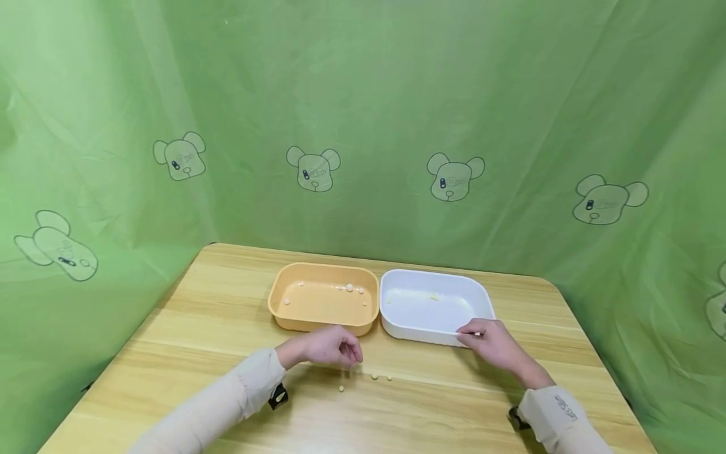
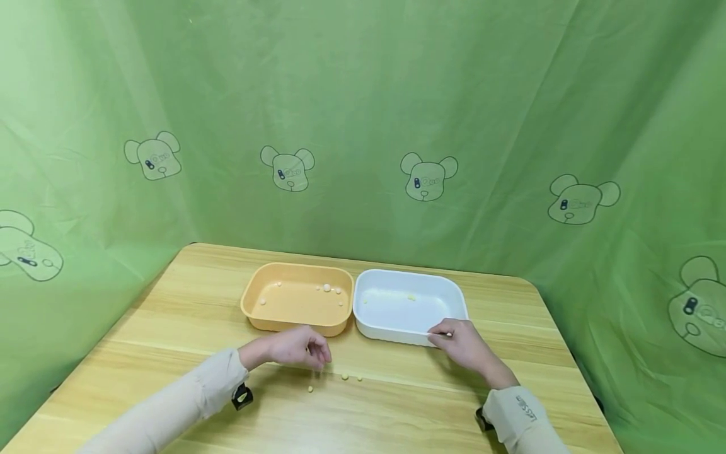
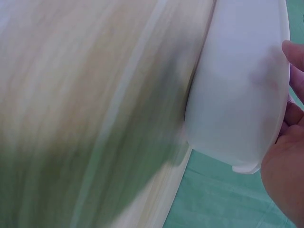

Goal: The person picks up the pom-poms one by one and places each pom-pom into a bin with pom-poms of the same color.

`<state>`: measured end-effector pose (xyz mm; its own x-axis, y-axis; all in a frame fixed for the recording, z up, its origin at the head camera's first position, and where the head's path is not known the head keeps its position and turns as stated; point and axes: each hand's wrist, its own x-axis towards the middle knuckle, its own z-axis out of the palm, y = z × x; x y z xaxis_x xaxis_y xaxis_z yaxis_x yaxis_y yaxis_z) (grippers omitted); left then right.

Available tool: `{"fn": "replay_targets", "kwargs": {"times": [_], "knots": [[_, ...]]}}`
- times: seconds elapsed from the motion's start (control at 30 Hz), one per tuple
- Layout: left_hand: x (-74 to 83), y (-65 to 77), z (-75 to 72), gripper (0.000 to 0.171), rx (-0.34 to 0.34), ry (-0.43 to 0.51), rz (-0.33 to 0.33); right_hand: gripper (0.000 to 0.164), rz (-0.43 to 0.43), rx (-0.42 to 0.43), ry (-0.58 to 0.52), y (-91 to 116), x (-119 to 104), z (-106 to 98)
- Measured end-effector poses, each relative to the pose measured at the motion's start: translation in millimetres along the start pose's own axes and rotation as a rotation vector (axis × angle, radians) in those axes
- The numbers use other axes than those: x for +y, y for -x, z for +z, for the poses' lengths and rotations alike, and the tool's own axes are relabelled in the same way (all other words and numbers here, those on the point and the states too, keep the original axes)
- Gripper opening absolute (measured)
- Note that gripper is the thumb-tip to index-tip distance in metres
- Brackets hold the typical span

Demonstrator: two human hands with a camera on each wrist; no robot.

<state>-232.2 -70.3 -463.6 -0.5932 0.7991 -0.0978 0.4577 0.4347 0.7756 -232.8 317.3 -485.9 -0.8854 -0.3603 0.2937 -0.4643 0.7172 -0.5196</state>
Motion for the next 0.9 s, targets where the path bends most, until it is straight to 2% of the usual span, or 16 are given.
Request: {"fn": "replay_targets", "kwargs": {"times": [0.23,0.37,0.57,0.9], "knots": [[-9.0,8.3,7.6,0.019,-0.094,0.063,-0.026,0.006,0.011,-0.008,-0.011,0.1,0.1,-1.3],[-13.4,9.4,11.0,0.022,-0.119,0.015,-0.035,0.006,0.022,-0.019,-0.011,0.5,-0.7,-1.8],[-18.4,8.2,16.2,0.02,-0.114,-0.066,-0.059,0.006,0.024,-0.021,-0.017,1.0,-1.1,-1.7],[-23.0,3.9,21.9,0.014,-0.087,-0.211,-0.014,0.006,0.008,-0.017,-0.024,1.3,3.4,-1.0]]}}
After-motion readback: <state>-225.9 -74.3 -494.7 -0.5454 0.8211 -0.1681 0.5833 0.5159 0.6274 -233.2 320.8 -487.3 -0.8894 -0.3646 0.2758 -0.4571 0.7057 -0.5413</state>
